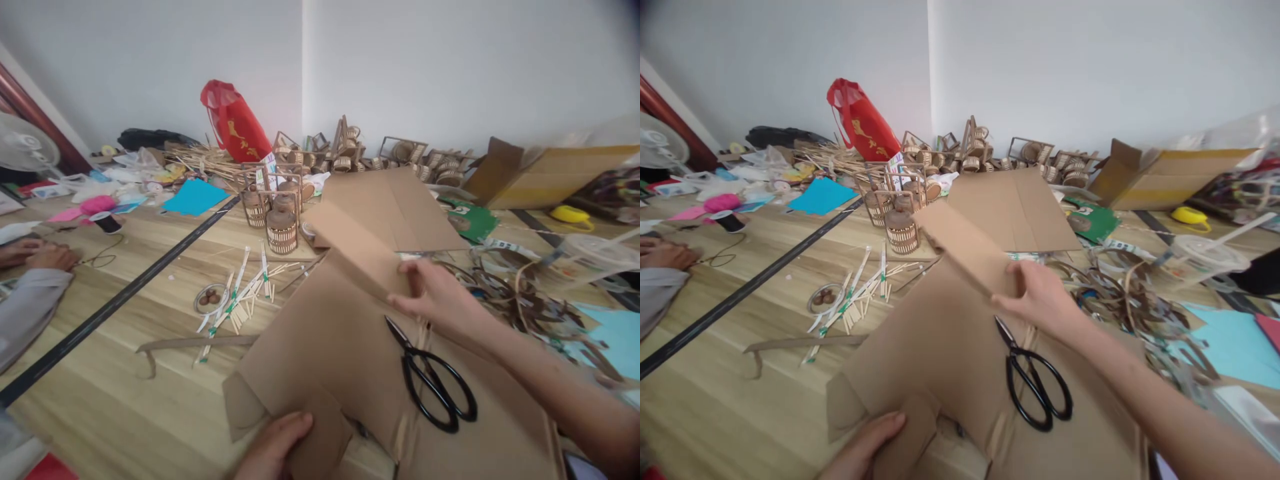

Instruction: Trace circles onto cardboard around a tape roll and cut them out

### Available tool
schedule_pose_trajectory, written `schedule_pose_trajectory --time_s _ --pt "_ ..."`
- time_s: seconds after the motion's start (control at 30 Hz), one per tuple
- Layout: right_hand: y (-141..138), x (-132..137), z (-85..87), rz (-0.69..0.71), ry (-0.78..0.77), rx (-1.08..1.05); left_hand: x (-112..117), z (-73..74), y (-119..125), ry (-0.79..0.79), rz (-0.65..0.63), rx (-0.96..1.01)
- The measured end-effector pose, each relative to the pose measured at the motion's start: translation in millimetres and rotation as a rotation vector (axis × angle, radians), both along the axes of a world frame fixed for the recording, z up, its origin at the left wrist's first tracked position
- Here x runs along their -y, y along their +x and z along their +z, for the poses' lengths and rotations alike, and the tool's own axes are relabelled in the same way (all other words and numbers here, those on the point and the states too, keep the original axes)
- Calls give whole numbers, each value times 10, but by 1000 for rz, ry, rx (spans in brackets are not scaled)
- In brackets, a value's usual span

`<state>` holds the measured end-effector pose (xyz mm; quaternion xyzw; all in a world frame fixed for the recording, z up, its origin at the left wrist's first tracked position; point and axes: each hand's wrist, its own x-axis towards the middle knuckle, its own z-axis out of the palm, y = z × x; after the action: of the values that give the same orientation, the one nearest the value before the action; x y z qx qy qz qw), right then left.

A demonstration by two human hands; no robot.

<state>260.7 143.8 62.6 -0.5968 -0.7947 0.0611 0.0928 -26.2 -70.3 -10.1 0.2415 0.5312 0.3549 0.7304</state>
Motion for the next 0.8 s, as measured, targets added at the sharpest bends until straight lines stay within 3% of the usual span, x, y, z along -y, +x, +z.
schedule_pose_trajectory --time_s 0.13,0.27,0.5,0.8 --pt "-324 874 -199 186 20 -15 32 -94 136 -165 106 195" --pt "-507 1287 -395 216 35 6 88 -106 198 -167 209 195" --pt "-444 1336 -553 203 -11 38 64 -143 218 -198 199 182" --pt "-200 1231 -421 295 -148 82 80 -102 199 -181 255 193"
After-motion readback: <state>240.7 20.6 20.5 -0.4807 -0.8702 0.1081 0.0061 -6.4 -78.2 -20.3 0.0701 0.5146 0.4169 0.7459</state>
